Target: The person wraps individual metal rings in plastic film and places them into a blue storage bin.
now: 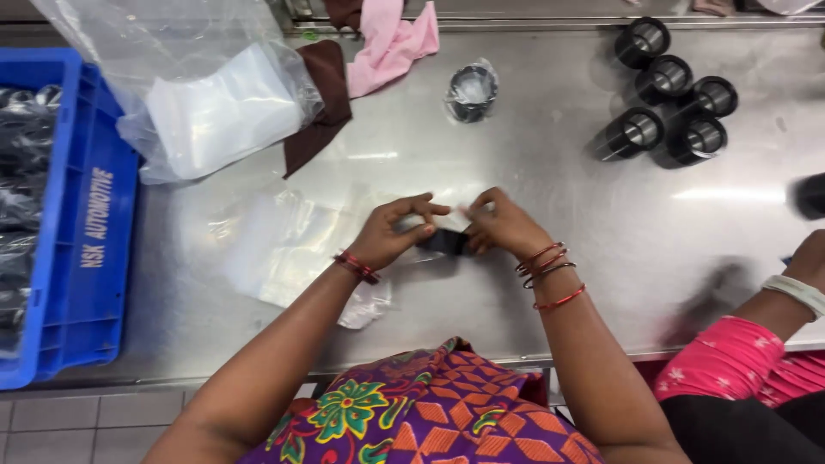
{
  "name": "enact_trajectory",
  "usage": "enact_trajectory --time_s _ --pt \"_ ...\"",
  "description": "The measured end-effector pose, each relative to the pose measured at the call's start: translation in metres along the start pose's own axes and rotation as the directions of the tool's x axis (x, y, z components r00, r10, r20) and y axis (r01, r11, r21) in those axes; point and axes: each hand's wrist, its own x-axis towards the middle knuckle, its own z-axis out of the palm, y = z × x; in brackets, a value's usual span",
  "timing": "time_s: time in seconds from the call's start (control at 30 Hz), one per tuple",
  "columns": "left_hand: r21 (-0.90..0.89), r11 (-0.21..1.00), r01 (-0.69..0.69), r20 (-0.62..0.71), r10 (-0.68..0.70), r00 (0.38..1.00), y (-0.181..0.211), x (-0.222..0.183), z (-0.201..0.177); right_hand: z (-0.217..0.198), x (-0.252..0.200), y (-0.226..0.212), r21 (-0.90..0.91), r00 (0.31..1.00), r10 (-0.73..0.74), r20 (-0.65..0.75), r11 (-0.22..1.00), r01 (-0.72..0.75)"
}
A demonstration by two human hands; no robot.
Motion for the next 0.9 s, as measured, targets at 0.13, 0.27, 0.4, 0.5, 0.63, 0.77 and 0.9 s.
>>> enact_trajectory --time_s 0.13,0.27,0.4,0.5,0.63,0.77,0.9 --pt "0.312 0.94 -0.14 0.122 0.106 0.987 0.067 0.019 -0.006 -0.021 0.031 0.065 0.21 0.963 -0.206 0.172 0.963 0.168" --pt "0.298 0.928 -0.224 0.098 0.204 0.974 0.109 0.019 -0.019 0.02 -0.015 0.019 -0.059 0.687 -0.701 0.193 0.691 0.721" --pt "0.214 0.968 0.132 0.045 -0.145 0.988 0.1 0.007 -0.021 0.057 -0.018 0.009 -0.423 0.46 -0.888 -0.003 0.418 0.804" --pt "0.305 0.892 0.332 -0.056 -0.331 0.942 0.094 0.008 -0.014 0.064 0.022 0.048 -0.486 0.533 -0.805 -0.26 0.586 0.648" --pt "0.636 0.771 0.048 -0.05 -0.022 0.999 0.039 0.018 -0.003 0.055 0.016 0.045 -0.463 0.55 -0.779 -0.301 0.623 0.63" --pt "0.67 0.711 0.214 -0.117 -0.183 0.976 0.012 0.033 0.006 0.033 -0.005 0.021 -0.123 0.75 -0.661 0.016 0.743 0.658" --pt "0.654 0.733 0.186 -0.109 -0.151 0.982 0.014 0.027 0.019 0.049 -0.005 0.028 -0.435 0.613 -0.762 -0.21 0.634 0.639"
